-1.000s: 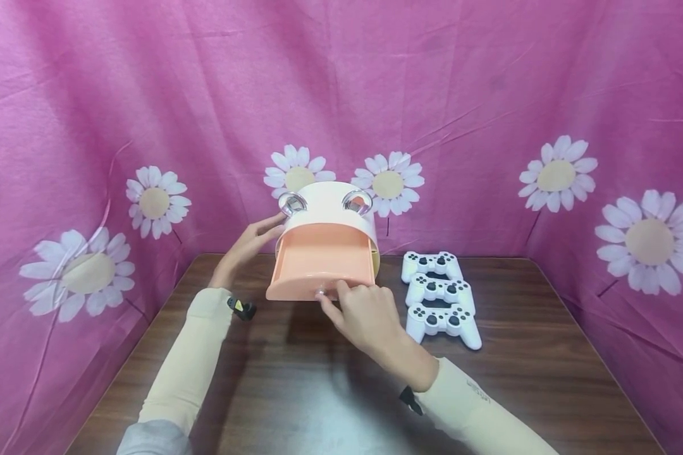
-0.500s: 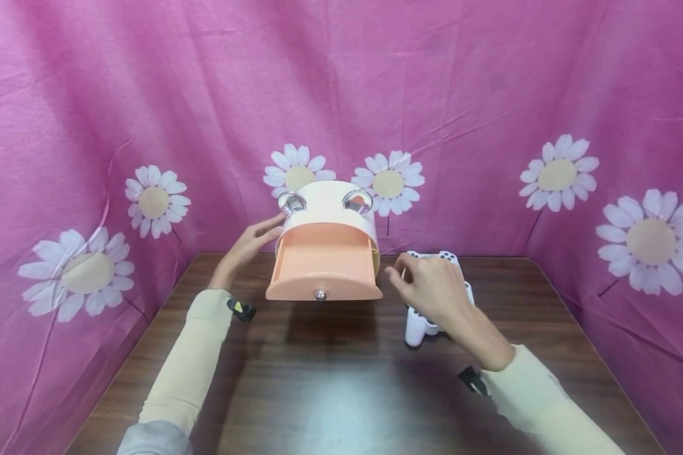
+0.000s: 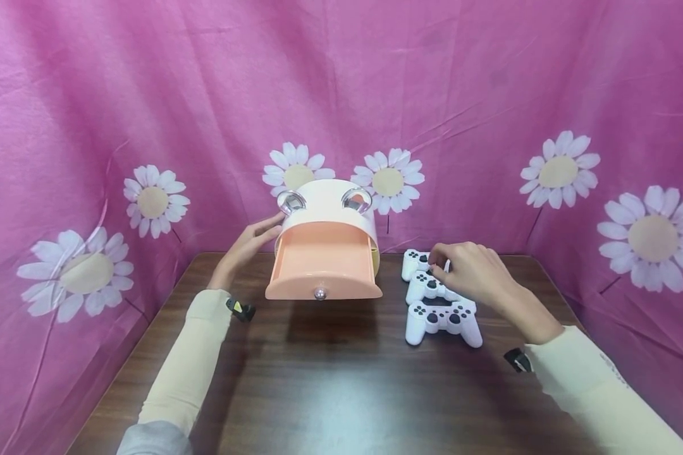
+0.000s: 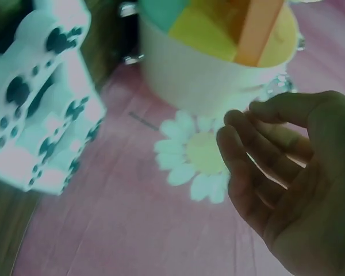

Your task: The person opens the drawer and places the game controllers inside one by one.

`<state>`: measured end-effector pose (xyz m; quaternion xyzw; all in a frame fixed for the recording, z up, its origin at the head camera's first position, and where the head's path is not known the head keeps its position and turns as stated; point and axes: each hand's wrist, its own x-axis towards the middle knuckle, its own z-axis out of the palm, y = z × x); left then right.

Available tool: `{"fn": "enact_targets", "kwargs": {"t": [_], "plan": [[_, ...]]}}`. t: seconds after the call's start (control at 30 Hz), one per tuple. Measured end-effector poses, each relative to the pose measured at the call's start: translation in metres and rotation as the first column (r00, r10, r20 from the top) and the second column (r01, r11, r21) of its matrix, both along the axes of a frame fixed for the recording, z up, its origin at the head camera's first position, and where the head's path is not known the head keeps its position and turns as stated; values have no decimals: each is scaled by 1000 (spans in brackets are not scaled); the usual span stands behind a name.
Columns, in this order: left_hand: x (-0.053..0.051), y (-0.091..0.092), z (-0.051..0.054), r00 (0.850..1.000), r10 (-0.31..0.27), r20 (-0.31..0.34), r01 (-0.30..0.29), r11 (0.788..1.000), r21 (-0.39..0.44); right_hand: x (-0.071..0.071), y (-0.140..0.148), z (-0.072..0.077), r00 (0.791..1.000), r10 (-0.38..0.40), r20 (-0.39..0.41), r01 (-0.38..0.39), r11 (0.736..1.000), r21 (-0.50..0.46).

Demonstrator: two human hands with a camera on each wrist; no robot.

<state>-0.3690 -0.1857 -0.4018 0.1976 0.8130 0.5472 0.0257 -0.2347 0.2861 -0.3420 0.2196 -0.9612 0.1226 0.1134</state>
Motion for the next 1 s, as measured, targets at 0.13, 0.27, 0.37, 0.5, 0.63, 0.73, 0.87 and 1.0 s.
{"fn": "enact_targets", "kwargs": {"t": [0.13, 0.27, 0.37, 0.5, 0.63, 0.73, 0.87, 1.0], "plan": [[2, 0, -2, 1000, 9, -13, -9, 1000, 14, -6, 9, -13, 996, 84, 42, -86, 995, 42], [3, 0, -2, 999, 8, -31, -8, 1000, 10, -9, 16, -28, 982, 150, 117, -160, 984, 77], [3, 0, -2, 999, -3, -39, 3, 1000, 7, -10, 19, -37, 966, 169, 193, -190, 977, 94], [3, 0, -2, 999, -4, -41, 4, 1000, 6, -12, 21, -45, 945, 190, 267, -224, 969, 103], [3, 0, -3, 1000, 2, -22, -2, 1000, 15, -12, 20, -54, 925, 196, 326, -240, 965, 101], [3, 0, -3, 1000, 0, -13, 0, 1000, 22, -13, 20, -62, 913, 199, 356, -246, 965, 91], [4, 1, -2, 1000, -5, -18, 6, 1000, 30, -16, 21, -74, 906, 236, 350, -282, 956, 85], [4, 0, -2, 1000, -9, -21, 9, 1000, 29, -18, 23, -85, 906, 273, 323, -314, 946, 81]]}}
